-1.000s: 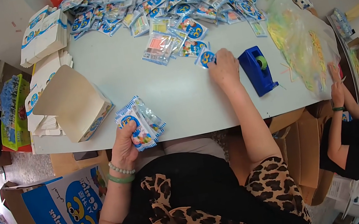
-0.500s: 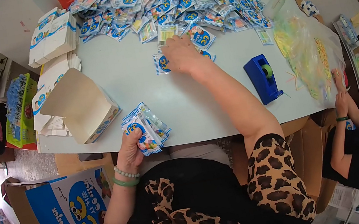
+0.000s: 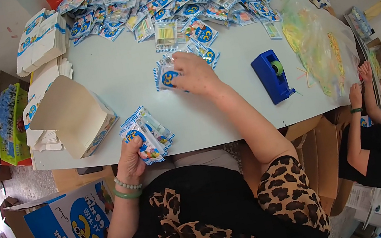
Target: Packing sanitary pad packets into smaller product boxes and then into larger shipping boxes.
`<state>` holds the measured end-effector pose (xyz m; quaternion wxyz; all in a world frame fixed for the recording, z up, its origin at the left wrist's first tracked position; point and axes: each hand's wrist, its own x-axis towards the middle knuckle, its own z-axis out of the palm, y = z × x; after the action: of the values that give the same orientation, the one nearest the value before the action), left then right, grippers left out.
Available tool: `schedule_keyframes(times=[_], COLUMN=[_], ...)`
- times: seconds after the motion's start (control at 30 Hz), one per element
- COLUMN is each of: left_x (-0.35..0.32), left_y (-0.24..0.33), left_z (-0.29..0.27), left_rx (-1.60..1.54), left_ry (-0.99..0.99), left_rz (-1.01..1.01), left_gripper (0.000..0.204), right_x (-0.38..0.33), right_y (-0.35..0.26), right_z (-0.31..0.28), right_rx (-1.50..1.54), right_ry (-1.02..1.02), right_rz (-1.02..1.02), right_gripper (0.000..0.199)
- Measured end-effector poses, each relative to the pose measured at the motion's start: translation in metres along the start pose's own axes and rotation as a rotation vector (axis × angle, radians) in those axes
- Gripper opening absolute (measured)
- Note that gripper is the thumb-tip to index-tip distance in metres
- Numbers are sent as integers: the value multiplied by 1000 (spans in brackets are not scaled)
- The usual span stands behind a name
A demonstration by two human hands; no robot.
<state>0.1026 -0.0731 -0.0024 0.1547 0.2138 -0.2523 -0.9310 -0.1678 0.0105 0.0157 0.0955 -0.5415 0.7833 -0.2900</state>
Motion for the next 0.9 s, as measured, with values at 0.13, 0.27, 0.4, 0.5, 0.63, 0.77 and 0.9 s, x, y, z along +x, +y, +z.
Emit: schedule_keyframes(times=[0.13,0.27,0.4,0.5,0.63,0.77,0.9], left_x=[-1,0,0,1,-1,2,0], left_y=[1,0,0,0,-1,-1,0], left_z=[-3,-6,-4,-5,-5,-7,-9], left_rx=[4,1,2,0,-8,-28,-36], left_ry=[-7,-12,6,-31,-12,-36,-41], left_rz=[-5,7,13,-6,5,-8,-8], left_gripper=[54,55,55,56,55,54,53], right_x=[4,-7,-12,-1,13,-2,-14], right_y=[-23,-43,-50,-37,-5,-13,-24], right_z=[3,16,13,-2,-3,-1,-2], right_rx=[-333,-477,-240,-195,-365,-562,-459], right_ry=[-85,-114,-78,-85,-74,-2,84], right_rz=[-49,-40,40,79,2,-14,-6], right_gripper=[47,46,44,44,46,46,39])
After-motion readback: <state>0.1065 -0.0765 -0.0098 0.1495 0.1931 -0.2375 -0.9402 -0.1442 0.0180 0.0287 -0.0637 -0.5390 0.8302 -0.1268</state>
